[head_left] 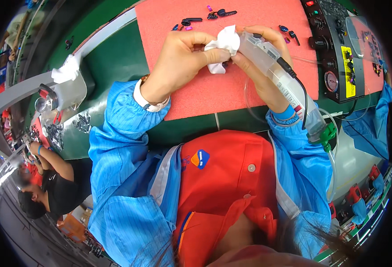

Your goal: Applying liquid sealant to electronic connectors using a precision dispenser tool on an assembly line.

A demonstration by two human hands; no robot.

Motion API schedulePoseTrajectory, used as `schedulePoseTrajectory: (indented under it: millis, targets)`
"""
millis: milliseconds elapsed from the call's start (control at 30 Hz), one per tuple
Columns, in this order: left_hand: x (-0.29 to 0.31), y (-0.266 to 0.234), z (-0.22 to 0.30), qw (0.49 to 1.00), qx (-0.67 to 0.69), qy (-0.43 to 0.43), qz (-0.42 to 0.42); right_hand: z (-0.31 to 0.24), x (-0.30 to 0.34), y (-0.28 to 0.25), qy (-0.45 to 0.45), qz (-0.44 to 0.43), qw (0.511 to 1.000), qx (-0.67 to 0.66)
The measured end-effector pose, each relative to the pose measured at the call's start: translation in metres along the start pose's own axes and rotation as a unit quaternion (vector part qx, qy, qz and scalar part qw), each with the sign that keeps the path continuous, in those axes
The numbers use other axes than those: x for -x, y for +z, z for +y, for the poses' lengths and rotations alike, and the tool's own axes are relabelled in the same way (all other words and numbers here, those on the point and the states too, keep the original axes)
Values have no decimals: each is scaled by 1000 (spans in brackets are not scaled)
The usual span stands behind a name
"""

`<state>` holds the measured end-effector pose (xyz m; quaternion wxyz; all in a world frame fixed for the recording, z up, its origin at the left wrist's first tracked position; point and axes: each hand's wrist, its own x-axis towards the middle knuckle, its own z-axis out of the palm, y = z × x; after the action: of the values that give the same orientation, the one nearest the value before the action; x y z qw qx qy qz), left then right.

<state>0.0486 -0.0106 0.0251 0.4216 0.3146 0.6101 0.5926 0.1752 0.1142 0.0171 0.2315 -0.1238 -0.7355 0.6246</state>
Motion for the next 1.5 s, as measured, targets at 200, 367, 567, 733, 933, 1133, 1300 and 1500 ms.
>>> schedulePoseTrajectory:
  millis: [200,367,567,733,933,1133,1300,1500]
  targets:
    - [0,-5,2,999,13,-22,24,-4,0,3,27,-2,1000,-8]
    - [10,-23,10,991,29,21,126,-5,-1,2,35,8,998,-46]
    - [45,-36,16,997,-9,-18,74,-1,-1,2,68,42,983,-166]
    - [56,-41,8,998,-52,43,11,-8,-2,2,117,29,975,-185]
    - [62,-30,16,992,-109,59,10,-3,-2,2,81,24,983,-164]
    - [54,-24,18,983,-49,87,155,-4,0,3,60,11,992,-112]
    - [33,-16,18,994,-48,69,76,-2,0,1,7,17,999,-46]
    - [14,7,13,999,-13,38,5,-1,1,0,-39,-27,999,27]
